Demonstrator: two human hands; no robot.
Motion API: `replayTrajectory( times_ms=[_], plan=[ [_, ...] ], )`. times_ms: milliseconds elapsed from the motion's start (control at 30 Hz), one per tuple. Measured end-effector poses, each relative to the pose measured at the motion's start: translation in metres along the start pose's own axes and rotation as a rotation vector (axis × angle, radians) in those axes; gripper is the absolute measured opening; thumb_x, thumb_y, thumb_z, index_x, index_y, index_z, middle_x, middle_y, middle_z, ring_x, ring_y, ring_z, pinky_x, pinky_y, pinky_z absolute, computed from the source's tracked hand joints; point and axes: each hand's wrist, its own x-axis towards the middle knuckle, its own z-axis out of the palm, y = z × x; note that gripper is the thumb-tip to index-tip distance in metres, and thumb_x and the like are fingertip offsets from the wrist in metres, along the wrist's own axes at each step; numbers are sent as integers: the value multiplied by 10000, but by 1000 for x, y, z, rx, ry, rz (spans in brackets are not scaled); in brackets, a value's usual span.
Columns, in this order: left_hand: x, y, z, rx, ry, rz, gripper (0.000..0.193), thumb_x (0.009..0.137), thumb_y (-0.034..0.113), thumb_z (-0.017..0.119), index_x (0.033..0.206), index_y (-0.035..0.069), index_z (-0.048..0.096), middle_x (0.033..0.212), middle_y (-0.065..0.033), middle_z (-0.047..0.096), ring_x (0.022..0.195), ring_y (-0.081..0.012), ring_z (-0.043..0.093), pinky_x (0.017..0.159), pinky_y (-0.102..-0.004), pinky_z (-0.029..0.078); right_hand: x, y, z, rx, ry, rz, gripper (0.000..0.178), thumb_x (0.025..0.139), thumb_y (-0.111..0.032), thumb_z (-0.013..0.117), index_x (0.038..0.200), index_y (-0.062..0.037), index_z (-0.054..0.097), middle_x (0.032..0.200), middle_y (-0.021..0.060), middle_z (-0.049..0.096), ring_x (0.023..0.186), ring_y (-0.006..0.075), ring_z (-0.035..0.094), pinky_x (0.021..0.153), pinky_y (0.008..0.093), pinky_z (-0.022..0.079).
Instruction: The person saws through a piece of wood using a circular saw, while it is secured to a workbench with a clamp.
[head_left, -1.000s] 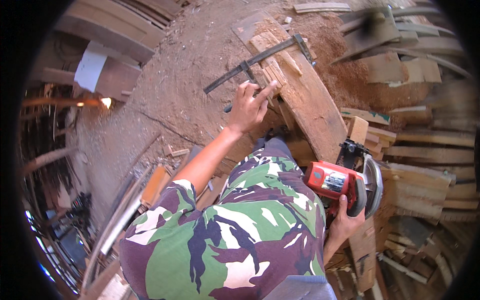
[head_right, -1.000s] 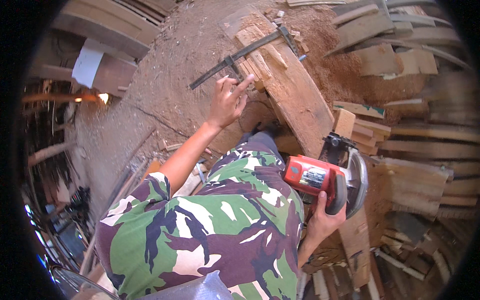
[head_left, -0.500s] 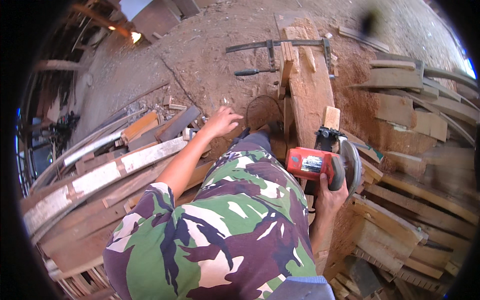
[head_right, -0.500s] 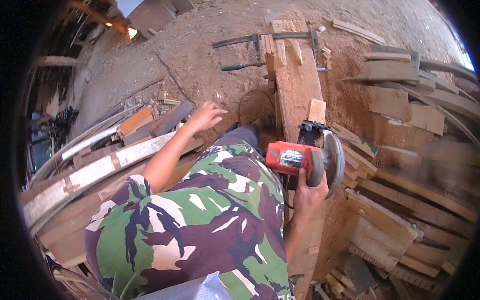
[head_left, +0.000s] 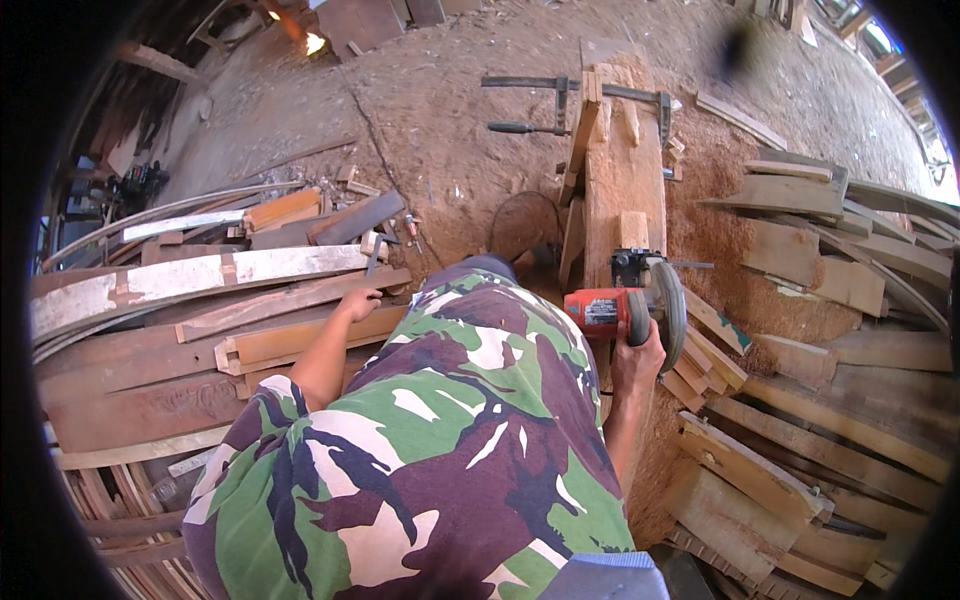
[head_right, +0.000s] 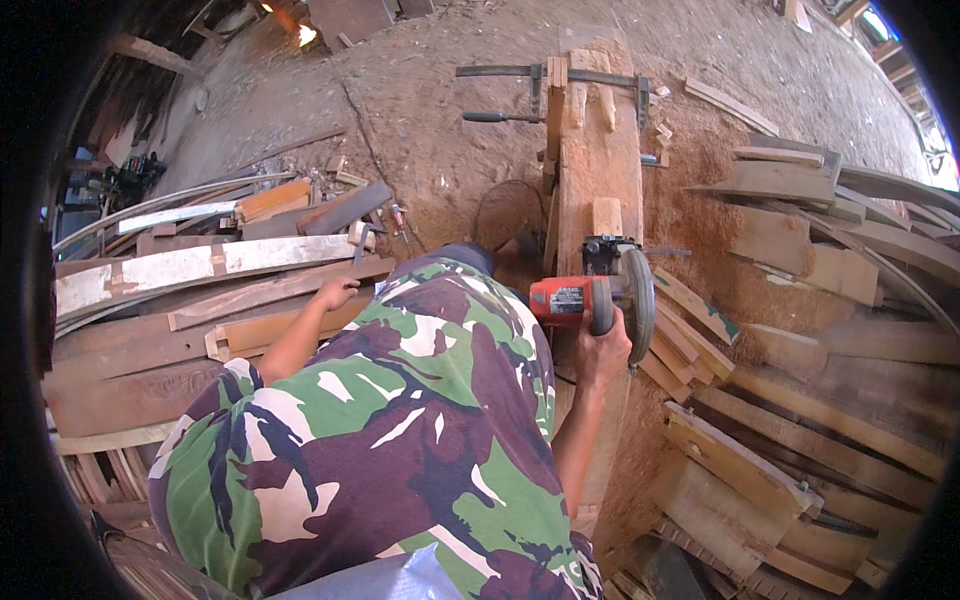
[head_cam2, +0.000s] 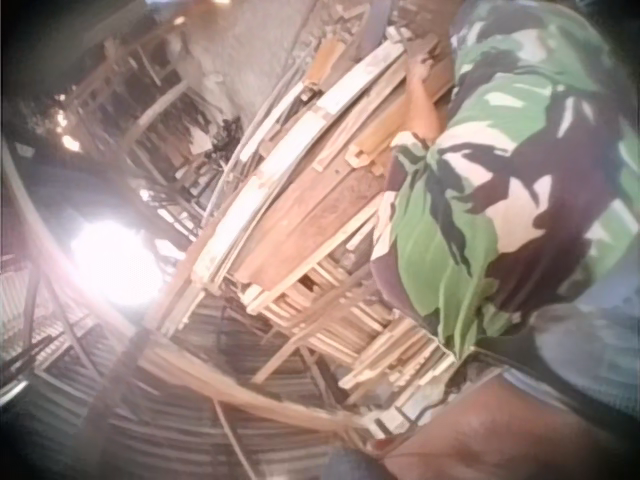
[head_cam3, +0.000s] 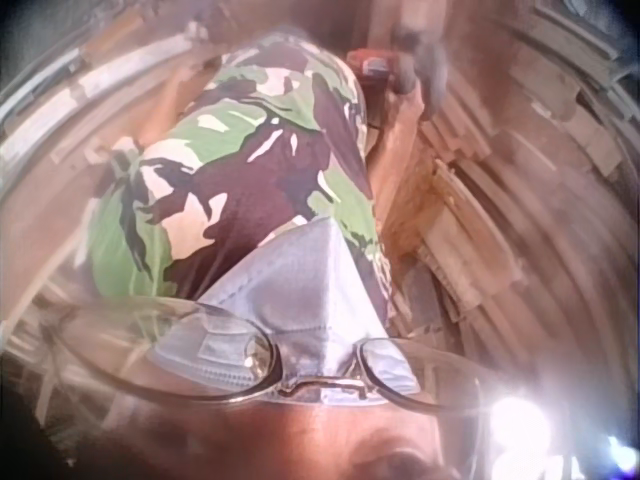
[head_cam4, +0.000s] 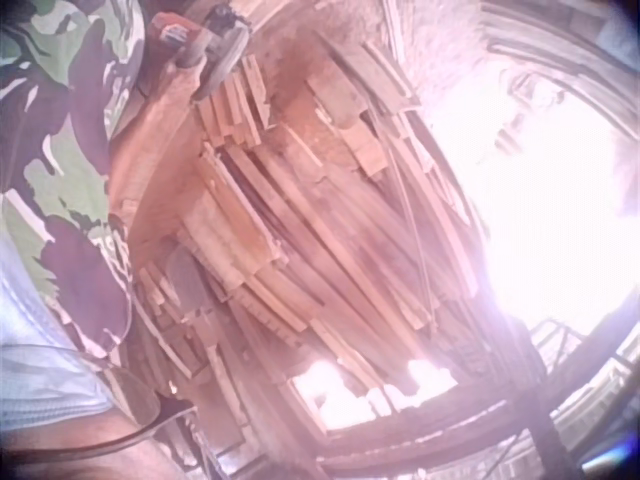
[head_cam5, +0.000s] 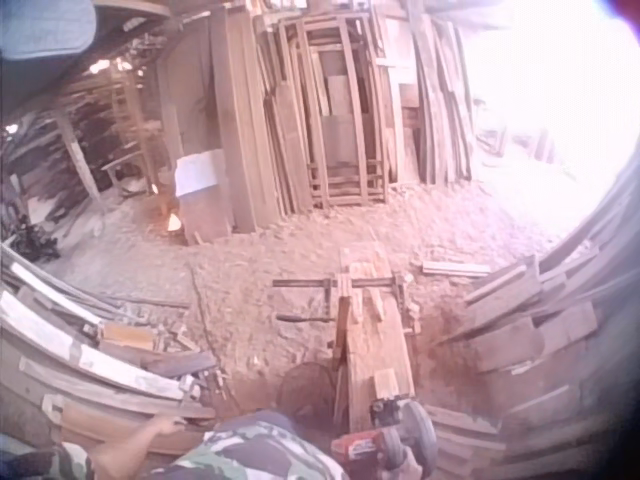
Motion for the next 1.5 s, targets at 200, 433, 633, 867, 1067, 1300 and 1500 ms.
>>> replayTrajectory(
  times_ms=[200, 433, 633, 867, 1067, 1300, 1500],
  plan=[
    [-1, 2, 23, -115, -9, -63, 477, 937, 320, 771, 1381, 147, 759, 1322, -174, 769, 1233, -336, 723, 1074, -423, 555, -4, 19, 10, 2, 48, -8, 309, 948, -318, 810, 1165, -110, 736, 954, 245, 767, 955, 484, 741, 792, 548, 579],
    [34, 74, 4, -120, 32, 74, 457, 939, 364, 756, 1358, 183, 773, 1229, -173, 797, 1127, -347, 759, 1001, -428, 584, -3, 11, 1, 17, 31, 6, 300, 934, -259, 827, 1147, -72, 727, 957, 256, 763, 964, 464, 755, 801, 514, 580],
    [60, 89, -4, -20, 115, 260, 447, 932, 356, 738, 1348, 198, 778, 1209, -176, 801, 1111, -361, 765, 1004, -437, 595, 0, 9, -5, 86, -20, -7, 306, 926, -237, 828, 1151, -55, 730, 948, 242, 768, 934, 436, 772, 815, 499, 580],
    [54, 124, -2, 68, -29, 228, 437, 965, 310, 738, 1378, 171, 759, 1212, -160, 804, 1102, -313, 766, 981, -419, 593, -13, 9, -4, 69, 5, 91, 353, 920, -295, 836, 1182, -78, 744, 1010, 230, 788, 991, 444, 767, 846, 510, 586],
    [64, 113, -2, 88, -77, 257, 429, 974, 279, 718, 1386, 166, 758, 1186, -143, 814, 1090, -277, 770, 987, -403, 589, -35, 4, 15, 43, -38, 62, 412, 908, -329, 855, 1263, -162, 729, 1034, 236, 788, 996, 466, 758, 839, 551, 589],
    [75, 152, -12, 100, -54, 311, 446, 955, 275, 722, 1382, 148, 753, 1138, -148, 814, 1038, -302, 773, 933, -418, 587, -59, 16, 70, -106, -103, 49, 642, 833, -372, 865, 1420, -293, 618, 1058, 236, 785, 1015, 519, 732, 861, 608, 577],
    [73, 153, -8, 109, -61, 347, 435, 984, 269, 694, 1402, 156, 738, 1172, -169, 802, 1085, -332, 763, 959, -437, 587, -55, 4, 62, -66, -195, 110, 686, 813, -337, 858, 1451, -310, 607, 1056, 236, 786, 1041, 511, 729, 885, 610, 576]
  ],
)
